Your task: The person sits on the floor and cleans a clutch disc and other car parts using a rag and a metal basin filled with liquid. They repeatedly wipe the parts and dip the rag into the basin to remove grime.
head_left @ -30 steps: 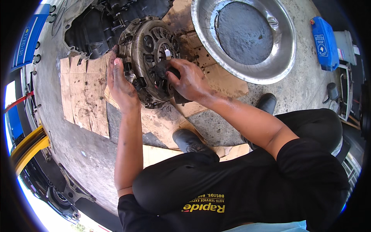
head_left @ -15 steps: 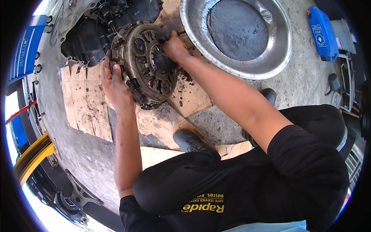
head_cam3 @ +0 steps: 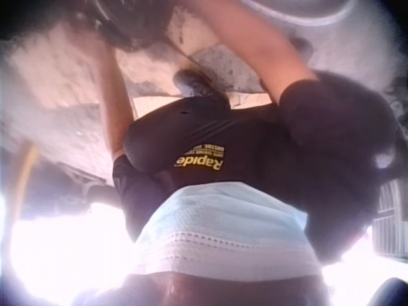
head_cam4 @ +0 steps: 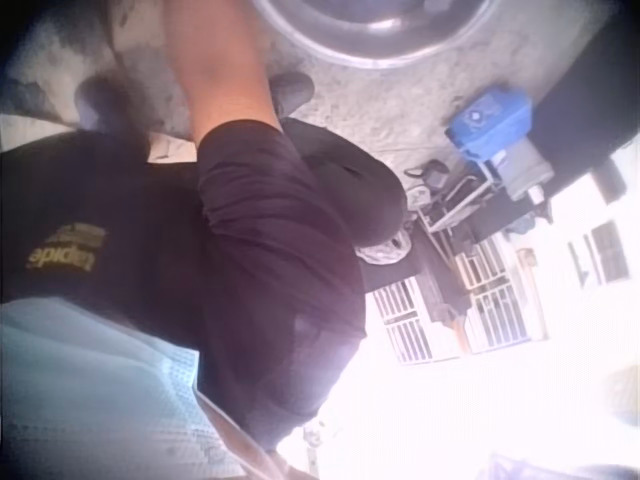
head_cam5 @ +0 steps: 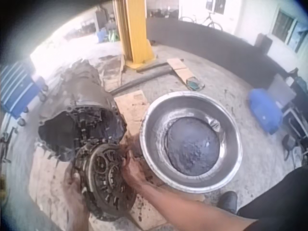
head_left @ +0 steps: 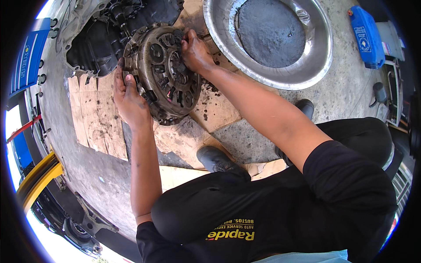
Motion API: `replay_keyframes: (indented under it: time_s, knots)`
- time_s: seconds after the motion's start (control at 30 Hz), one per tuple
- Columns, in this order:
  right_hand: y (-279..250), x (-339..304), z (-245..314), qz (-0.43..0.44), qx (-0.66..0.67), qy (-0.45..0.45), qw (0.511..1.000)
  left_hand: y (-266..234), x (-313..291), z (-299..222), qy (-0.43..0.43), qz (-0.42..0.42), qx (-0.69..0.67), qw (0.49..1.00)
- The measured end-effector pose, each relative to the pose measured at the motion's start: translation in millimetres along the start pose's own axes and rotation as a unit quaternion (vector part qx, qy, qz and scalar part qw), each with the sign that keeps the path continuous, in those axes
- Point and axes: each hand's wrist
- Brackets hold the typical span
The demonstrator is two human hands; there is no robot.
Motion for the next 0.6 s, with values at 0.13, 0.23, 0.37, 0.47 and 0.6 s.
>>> replay_keyframes:
  time_s: [0.13,0.23,0.37,0.47,0.6]
  knots:
    - [-10,16,-14,0.04,-0.106,0.0,0.994,-3,3,3,0.015,0.009,0.029,0.999]
    - [-38,5,60,-0.02,-0.057,-0.1,0.993,-7,-3,1,0.01,-0.001,0.024,1.0]
    - [-33,0,111,-0.011,-0.017,-0.315,0.949,2,-5,3,0.024,0.004,0.031,0.999]
    - [-8,-31,108,-0.023,-0.106,-0.418,0.902,-7,-7,10,0.027,0.004,-0.04,0.999]
    - [-28,-93,96,0.034,-0.184,-0.484,0.855,-6,-15,2,-0.027,-0.001,-0.126,0.992]
Point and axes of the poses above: each hand's wrist, its own x-axis towards the middle knuckle, its own y-axis out of the palm, z = x × y, and after that the axes turned 1 degree about x, right-handed
